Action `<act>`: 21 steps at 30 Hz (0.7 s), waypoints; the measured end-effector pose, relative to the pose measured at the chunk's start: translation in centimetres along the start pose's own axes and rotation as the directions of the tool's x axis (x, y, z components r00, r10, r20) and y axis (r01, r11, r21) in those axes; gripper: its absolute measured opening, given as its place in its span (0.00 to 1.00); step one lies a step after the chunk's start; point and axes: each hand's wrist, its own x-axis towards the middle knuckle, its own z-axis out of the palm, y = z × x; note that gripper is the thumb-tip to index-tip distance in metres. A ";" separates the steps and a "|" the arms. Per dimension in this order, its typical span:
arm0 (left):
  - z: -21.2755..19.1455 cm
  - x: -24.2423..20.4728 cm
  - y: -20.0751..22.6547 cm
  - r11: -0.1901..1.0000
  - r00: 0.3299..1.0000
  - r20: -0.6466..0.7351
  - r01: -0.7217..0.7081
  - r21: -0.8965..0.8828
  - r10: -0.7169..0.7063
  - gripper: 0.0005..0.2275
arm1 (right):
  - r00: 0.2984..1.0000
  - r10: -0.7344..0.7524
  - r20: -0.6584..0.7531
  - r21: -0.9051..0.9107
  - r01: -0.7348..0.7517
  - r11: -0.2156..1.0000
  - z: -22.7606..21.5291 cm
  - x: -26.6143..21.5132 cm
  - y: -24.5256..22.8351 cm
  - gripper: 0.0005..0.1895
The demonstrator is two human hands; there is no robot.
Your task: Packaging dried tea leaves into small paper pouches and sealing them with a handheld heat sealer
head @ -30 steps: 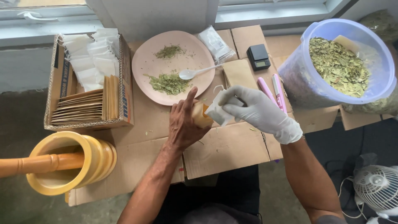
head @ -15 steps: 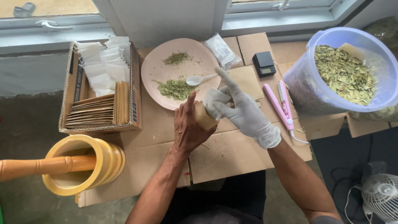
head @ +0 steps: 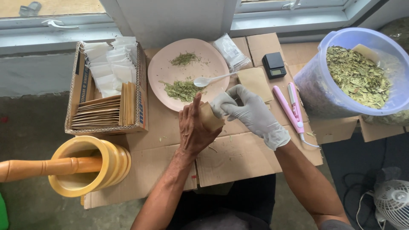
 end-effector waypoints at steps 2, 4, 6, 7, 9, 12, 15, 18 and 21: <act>-0.1 0.3 0.3 1.000 1.000 -0.020 -0.005 0.022 0.005 0.56 | 1.000 -0.006 0.010 -0.009 0.006 1.000 -0.2 0.4 0.4 0.17; -0.1 -0.2 0.2 0.999 0.999 -0.032 -0.005 0.045 0.007 0.56 | 1.000 -0.004 0.020 -0.014 0.004 1.000 -0.1 0.0 0.4 0.18; 0.5 -0.5 -0.6 0.996 0.999 -0.046 -0.021 0.083 0.025 0.58 | 0.999 -0.001 0.042 -0.109 0.005 0.994 -0.2 -0.7 -0.5 0.13; 0.5 -0.5 -0.6 0.997 0.999 -0.044 -0.022 0.081 0.026 0.58 | 0.999 0.000 0.039 -0.108 0.004 0.994 -0.2 -0.6 -0.2 0.13; 0.6 -0.5 -0.6 0.992 0.998 -0.054 -0.028 0.125 0.034 0.61 | 0.998 -0.027 0.062 -0.177 0.038 0.984 -0.2 -0.5 0.6 0.13; 0.8 -0.7 -0.7 0.989 0.996 -0.070 -0.037 0.141 0.047 0.58 | 0.999 -0.031 0.016 -0.109 0.032 0.994 0.0 -0.5 1.5 0.13; 0.8 -0.9 -0.8 0.992 0.996 -0.071 -0.037 0.123 0.046 0.59 | 0.999 -0.047 0.013 -0.150 0.049 0.988 0.1 -0.3 2.3 0.14; 0.7 -0.8 -1.0 0.992 0.995 -0.082 -0.043 0.115 0.053 0.58 | 0.999 -0.032 0.027 -0.127 0.035 0.991 -0.4 -0.8 2.3 0.17; 0.6 -0.6 -0.7 0.993 0.995 -0.076 -0.055 0.105 0.064 0.57 | 0.998 0.000 0.068 -0.004 0.000 1.000 -0.1 -0.4 1.7 0.26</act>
